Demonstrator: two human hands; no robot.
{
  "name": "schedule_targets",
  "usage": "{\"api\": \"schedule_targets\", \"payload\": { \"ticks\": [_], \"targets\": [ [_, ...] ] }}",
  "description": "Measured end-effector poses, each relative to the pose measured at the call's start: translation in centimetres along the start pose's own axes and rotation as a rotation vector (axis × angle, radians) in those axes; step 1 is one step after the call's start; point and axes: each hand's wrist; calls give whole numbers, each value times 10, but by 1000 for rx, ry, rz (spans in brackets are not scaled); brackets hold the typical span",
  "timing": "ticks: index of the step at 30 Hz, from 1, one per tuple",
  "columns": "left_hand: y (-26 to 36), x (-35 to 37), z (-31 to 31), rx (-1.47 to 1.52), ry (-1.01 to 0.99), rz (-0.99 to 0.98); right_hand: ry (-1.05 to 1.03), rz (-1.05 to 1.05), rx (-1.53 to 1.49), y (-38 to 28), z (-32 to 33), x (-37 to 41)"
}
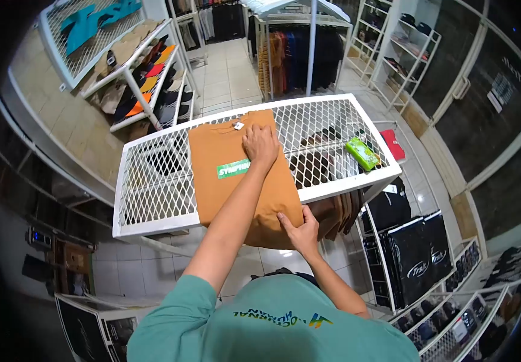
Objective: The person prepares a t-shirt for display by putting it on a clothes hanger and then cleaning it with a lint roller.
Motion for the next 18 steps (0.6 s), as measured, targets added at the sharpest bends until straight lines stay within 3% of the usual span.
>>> {"api": "schedule_targets", "payload": {
  "ticks": [4, 6, 8, 9, 10, 12, 14, 16, 18],
  "targets": [
    [-11, -3, -8, 71, 114, -54, -6, 108, 46, -5, 1, 2],
    [-17, -10, -2, 495, 88, 156, -19, 146, 54, -16, -1, 1],
    [-34, -17, 8, 559, 68, 230, -36, 303, 96, -43, -3, 2],
    [-51, -20, 4, 885, 76, 317, -49, 301, 92, -54, -6, 5],
    [-66, -20, 7, 1214, 88, 403, -154, 395, 113, -65, -10, 8],
    [-104, -13, 20, 1296, 60, 457, -393, 559, 134, -93, -15, 7],
    [-136, -3, 29, 1625, -73, 443, -623, 460, 178, -98, -20, -11],
    [-146, 3, 32, 1685, -72, 463, -410, 468, 100, -83, -40, -51],
    [-130, 9, 50, 1754, -39, 542, -117, 479, 215, -66, -58, -115]
  ]
}}
Point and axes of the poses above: each hand's wrist, its own x-axis away from the middle knuckle, its own z-axis out of the back of the hand, y = z × x, and after that the axes turned 1 degree about z, right-handed
